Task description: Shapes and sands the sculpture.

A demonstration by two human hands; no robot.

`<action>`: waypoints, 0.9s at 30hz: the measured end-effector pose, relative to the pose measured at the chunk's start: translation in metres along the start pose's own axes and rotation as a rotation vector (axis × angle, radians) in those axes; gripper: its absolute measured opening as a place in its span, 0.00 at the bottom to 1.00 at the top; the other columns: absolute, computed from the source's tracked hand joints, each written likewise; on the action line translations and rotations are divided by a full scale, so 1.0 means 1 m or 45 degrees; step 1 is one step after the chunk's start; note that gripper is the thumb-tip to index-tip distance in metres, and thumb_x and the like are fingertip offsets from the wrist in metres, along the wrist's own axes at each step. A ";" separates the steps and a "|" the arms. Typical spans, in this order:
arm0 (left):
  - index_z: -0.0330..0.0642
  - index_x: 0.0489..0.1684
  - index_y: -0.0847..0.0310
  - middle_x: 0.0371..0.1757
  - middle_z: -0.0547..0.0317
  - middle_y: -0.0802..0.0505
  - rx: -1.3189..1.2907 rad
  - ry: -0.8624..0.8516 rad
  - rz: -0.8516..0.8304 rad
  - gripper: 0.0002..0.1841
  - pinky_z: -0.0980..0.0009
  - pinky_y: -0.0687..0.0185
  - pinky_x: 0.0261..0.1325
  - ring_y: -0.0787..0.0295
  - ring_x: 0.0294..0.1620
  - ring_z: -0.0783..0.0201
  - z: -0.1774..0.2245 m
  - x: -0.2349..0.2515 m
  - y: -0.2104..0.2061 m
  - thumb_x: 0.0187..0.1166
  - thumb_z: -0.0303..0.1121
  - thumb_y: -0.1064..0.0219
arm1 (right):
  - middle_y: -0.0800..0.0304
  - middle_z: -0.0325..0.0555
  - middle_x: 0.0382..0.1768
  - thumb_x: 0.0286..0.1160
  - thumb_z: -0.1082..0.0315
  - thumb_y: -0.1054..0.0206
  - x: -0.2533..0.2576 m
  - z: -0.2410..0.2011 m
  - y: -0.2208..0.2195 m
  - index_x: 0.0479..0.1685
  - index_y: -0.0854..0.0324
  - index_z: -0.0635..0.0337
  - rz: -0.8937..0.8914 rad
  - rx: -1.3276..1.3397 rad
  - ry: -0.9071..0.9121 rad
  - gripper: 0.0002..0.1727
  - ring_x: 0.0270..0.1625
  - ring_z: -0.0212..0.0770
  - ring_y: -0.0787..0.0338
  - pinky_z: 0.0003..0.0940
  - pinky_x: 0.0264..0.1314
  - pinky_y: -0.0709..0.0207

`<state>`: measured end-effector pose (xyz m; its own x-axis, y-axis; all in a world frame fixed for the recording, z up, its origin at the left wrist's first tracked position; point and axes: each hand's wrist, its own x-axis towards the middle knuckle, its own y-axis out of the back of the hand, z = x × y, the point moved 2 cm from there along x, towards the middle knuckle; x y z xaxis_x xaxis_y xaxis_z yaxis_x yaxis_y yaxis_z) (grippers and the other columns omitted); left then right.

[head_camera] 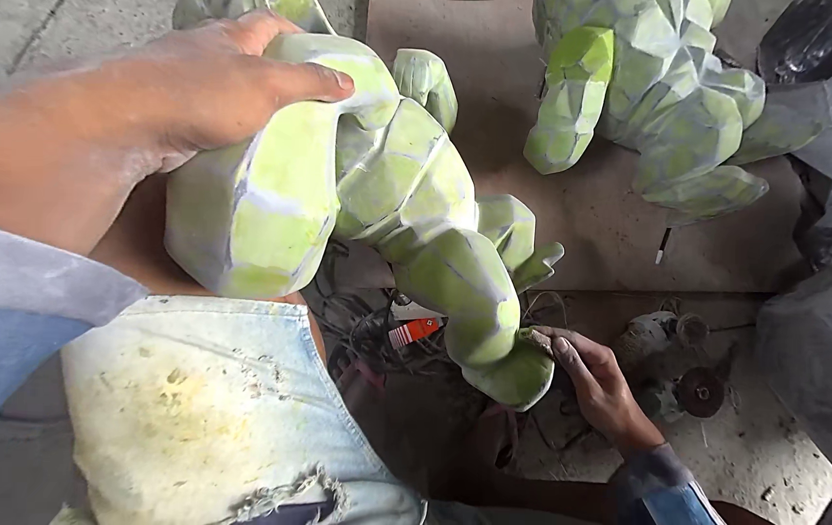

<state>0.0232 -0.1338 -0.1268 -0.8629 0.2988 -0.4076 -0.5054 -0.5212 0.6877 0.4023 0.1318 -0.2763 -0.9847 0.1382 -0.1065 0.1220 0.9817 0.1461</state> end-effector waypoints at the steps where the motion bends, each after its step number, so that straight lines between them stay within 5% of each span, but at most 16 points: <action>1: 0.71 0.80 0.34 0.60 0.52 0.10 -0.006 0.005 0.007 0.39 0.45 0.11 0.48 0.07 0.52 0.53 -0.001 0.001 -0.001 0.69 0.75 0.37 | 0.08 0.50 0.63 0.94 0.62 0.51 0.000 0.000 0.000 0.68 0.15 0.63 -0.008 0.010 -0.009 0.22 0.64 0.44 0.09 0.41 0.70 0.15; 2: 0.71 0.80 0.34 0.59 0.52 0.09 -0.009 0.008 0.009 0.39 0.46 0.10 0.47 0.07 0.51 0.54 -0.001 0.001 -0.001 0.69 0.75 0.37 | 0.08 0.50 0.63 0.95 0.61 0.51 -0.005 -0.002 0.002 0.70 0.16 0.62 -0.019 0.039 -0.037 0.22 0.63 0.43 0.09 0.39 0.69 0.15; 5: 0.70 0.86 0.39 0.69 0.46 0.14 0.027 -0.006 0.016 0.43 0.35 0.19 0.57 0.13 0.62 0.46 0.002 -0.002 0.000 0.69 0.75 0.37 | 0.09 0.46 0.46 0.94 0.60 0.49 -0.016 0.001 0.009 0.68 0.15 0.62 0.023 0.139 -0.088 0.22 0.38 0.32 0.15 0.28 0.42 0.18; 8: 0.69 0.85 0.39 0.68 0.46 0.14 0.050 -0.026 0.027 0.44 0.35 0.19 0.57 0.13 0.62 0.46 0.000 0.002 0.001 0.68 0.76 0.38 | 0.07 0.49 0.60 0.94 0.61 0.50 0.001 0.001 0.003 0.67 0.14 0.62 -0.031 0.067 -0.025 0.22 0.62 0.42 0.08 0.41 0.69 0.14; 10: 0.70 0.84 0.38 0.65 0.47 0.13 0.050 -0.013 0.021 0.43 0.37 0.16 0.55 0.11 0.59 0.48 0.001 0.001 -0.001 0.68 0.77 0.38 | 0.08 0.51 0.62 0.94 0.62 0.51 0.000 0.000 0.003 0.68 0.15 0.63 -0.040 0.099 -0.036 0.22 0.64 0.44 0.09 0.41 0.70 0.15; 13: 0.69 0.85 0.40 0.68 0.45 0.14 0.055 -0.015 0.024 0.43 0.34 0.18 0.56 0.12 0.61 0.45 0.002 0.002 0.001 0.69 0.76 0.38 | 0.08 0.45 0.46 0.94 0.60 0.50 -0.014 0.001 0.010 0.68 0.15 0.63 0.013 0.152 -0.083 0.22 0.37 0.30 0.16 0.27 0.40 0.19; 17: 0.68 0.85 0.39 0.71 0.45 0.16 0.083 -0.031 0.016 0.45 0.33 0.21 0.59 0.14 0.65 0.44 0.001 0.003 0.001 0.67 0.77 0.38 | 0.07 0.51 0.58 0.94 0.63 0.49 0.002 0.004 0.002 0.65 0.13 0.64 -0.001 0.113 -0.042 0.21 0.60 0.43 0.08 0.40 0.68 0.15; 19: 0.70 0.84 0.38 0.69 0.46 0.15 0.076 -0.022 0.017 0.44 0.34 0.19 0.56 0.13 0.62 0.46 0.001 0.001 0.000 0.66 0.78 0.38 | 0.07 0.51 0.60 0.94 0.63 0.50 -0.008 0.003 0.003 0.67 0.15 0.64 0.009 0.124 -0.056 0.22 0.59 0.41 0.09 0.38 0.67 0.15; 21: 0.68 0.84 0.38 0.71 0.45 0.16 0.070 -0.030 0.011 0.44 0.32 0.22 0.59 0.15 0.65 0.43 0.001 0.000 0.000 0.68 0.77 0.38 | 0.07 0.46 0.50 0.94 0.61 0.49 -0.019 0.005 0.005 0.67 0.14 0.63 0.071 0.151 -0.071 0.22 0.39 0.29 0.14 0.26 0.42 0.18; 22: 0.68 0.85 0.38 0.71 0.44 0.17 0.071 -0.035 0.016 0.44 0.31 0.23 0.60 0.16 0.66 0.42 0.001 0.000 0.002 0.68 0.76 0.38 | 0.07 0.46 0.52 0.94 0.61 0.49 -0.015 0.006 0.005 0.67 0.14 0.63 0.062 0.149 -0.047 0.22 0.41 0.30 0.13 0.27 0.45 0.17; 24: 0.68 0.85 0.38 0.69 0.45 0.15 0.071 -0.029 0.012 0.44 0.33 0.20 0.58 0.14 0.64 0.44 -0.001 0.002 0.003 0.68 0.77 0.38 | 0.07 0.51 0.59 0.94 0.61 0.49 -0.005 0.008 -0.001 0.66 0.14 0.63 0.034 0.127 -0.001 0.21 0.59 0.41 0.08 0.38 0.67 0.15; 27: 0.69 0.82 0.36 0.66 0.47 0.13 0.074 -0.022 0.014 0.44 0.35 0.17 0.54 0.11 0.60 0.47 -0.005 0.004 0.000 0.65 0.79 0.38 | 0.09 0.52 0.63 0.95 0.62 0.51 -0.011 0.004 -0.002 0.68 0.15 0.64 0.021 0.115 -0.052 0.22 0.64 0.45 0.10 0.42 0.71 0.17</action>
<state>0.0202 -0.1365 -0.1310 -0.8682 0.3073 -0.3895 -0.4948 -0.4771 0.7263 0.4137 0.1288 -0.2791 -0.9767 0.1579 -0.1451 0.1508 0.9868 0.0593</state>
